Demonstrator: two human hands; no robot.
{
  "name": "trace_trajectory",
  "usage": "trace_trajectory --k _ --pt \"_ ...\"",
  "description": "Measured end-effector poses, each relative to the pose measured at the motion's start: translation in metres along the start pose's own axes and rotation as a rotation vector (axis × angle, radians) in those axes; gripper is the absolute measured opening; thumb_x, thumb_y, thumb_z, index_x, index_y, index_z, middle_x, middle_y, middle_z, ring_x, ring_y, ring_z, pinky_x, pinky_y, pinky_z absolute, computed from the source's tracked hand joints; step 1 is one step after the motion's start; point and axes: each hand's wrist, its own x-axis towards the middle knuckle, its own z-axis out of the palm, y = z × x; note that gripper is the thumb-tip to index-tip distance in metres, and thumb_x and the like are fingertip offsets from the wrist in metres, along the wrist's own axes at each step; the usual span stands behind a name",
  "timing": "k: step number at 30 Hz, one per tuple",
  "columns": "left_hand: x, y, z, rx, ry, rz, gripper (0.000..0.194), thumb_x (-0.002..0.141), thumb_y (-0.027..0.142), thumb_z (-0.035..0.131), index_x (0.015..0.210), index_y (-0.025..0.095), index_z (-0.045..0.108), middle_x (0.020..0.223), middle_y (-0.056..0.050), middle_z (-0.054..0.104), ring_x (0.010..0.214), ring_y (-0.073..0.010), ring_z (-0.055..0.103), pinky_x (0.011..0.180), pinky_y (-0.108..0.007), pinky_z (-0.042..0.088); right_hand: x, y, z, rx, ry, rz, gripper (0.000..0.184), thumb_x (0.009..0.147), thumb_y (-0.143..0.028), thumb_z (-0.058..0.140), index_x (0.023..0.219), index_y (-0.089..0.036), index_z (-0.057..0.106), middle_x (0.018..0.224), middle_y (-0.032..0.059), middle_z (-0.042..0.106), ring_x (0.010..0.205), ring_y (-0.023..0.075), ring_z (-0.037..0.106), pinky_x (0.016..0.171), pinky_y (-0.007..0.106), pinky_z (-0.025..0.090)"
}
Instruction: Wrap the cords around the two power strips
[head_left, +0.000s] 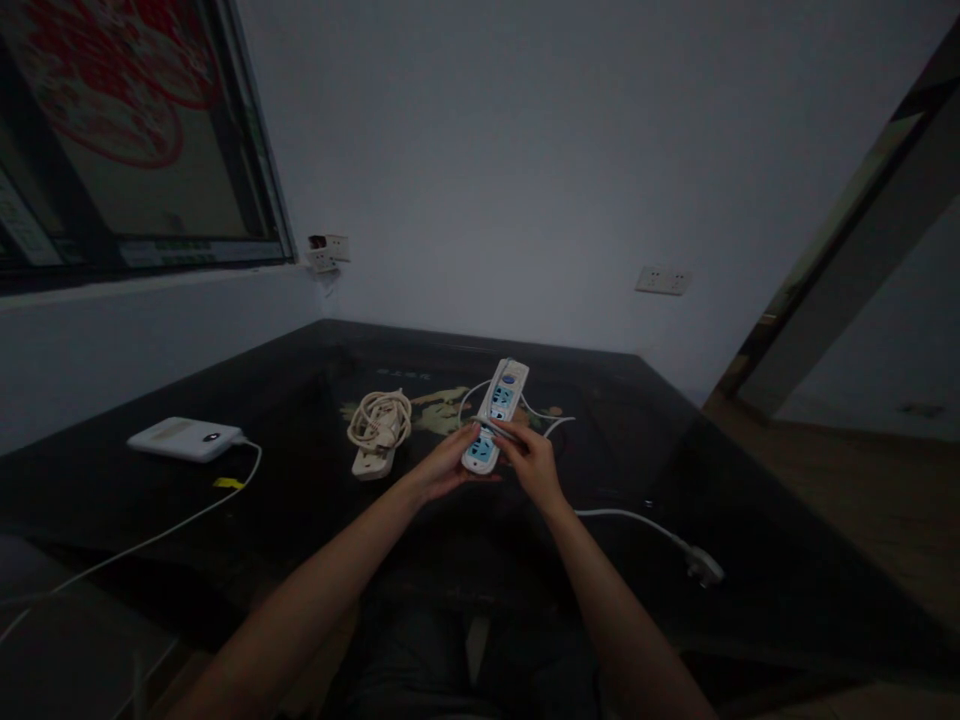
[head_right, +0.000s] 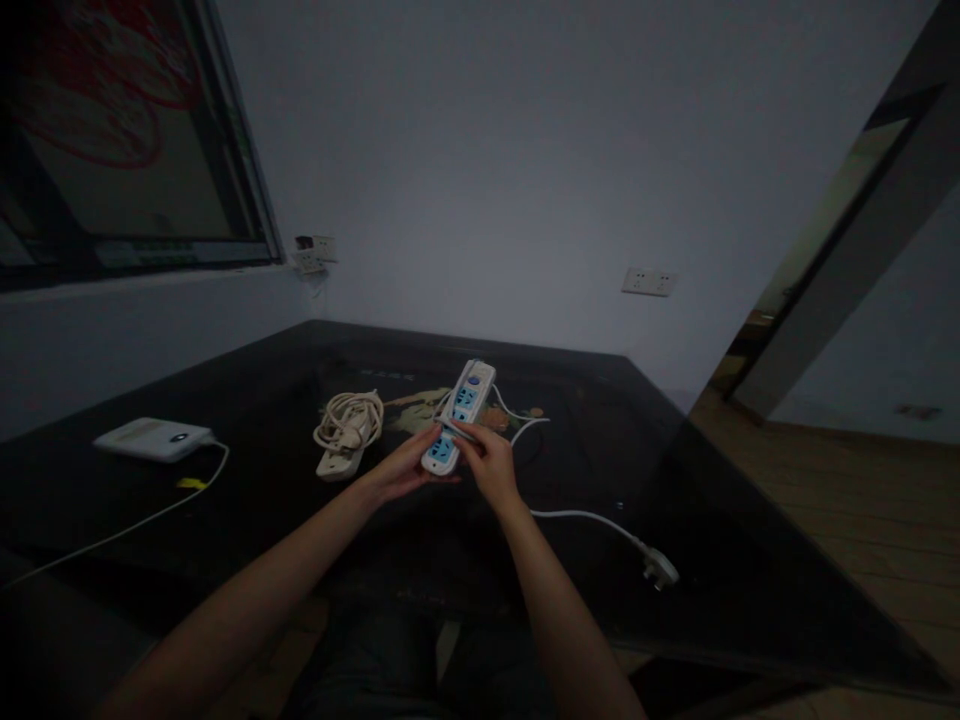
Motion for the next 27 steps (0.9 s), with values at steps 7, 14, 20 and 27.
trace_trajectory --k 7,14,20,27 --pt "0.003 -0.005 0.002 0.076 0.082 0.057 0.042 0.077 0.038 0.068 0.112 0.017 0.057 0.086 -0.006 0.067 0.069 -0.0170 0.066 0.051 -0.025 0.053 -0.001 -0.005 0.002 0.035 -0.011 0.036 0.028 0.083 -0.030 0.058 0.108 -0.021 0.066 0.110 0.0065 0.068 0.096 0.0225 0.066 0.079 0.034 0.055" --pt "0.002 -0.005 0.009 0.178 0.158 0.144 0.053 0.066 0.038 0.077 0.110 0.015 0.057 0.075 -0.001 0.064 0.056 -0.0108 0.059 0.046 -0.019 0.044 -0.006 0.001 0.009 -0.028 0.019 0.038 0.029 0.086 -0.032 0.052 0.111 -0.021 0.064 0.104 0.0071 0.069 0.089 0.0210 0.066 0.075 0.032 0.055" --pt "0.004 -0.006 0.007 0.228 0.172 0.181 0.057 0.060 0.041 0.080 0.104 0.013 0.058 0.078 -0.003 0.066 0.056 -0.0112 0.059 0.049 -0.020 0.042 -0.007 0.004 0.007 -0.027 -0.052 -0.003 0.029 0.085 -0.035 0.053 0.107 -0.022 0.068 0.104 0.0072 0.070 0.092 0.0224 0.066 0.075 0.033 0.055" --pt "0.002 -0.005 0.002 0.297 0.124 0.139 0.057 0.060 0.047 0.078 0.101 0.012 0.059 0.072 -0.003 0.064 0.053 -0.0116 0.057 0.048 -0.021 0.040 -0.008 -0.005 0.000 -0.291 -0.162 -0.111 0.033 0.086 -0.029 0.050 0.114 -0.019 0.063 0.101 0.0088 0.070 0.084 0.0209 0.066 0.073 0.031 0.051"
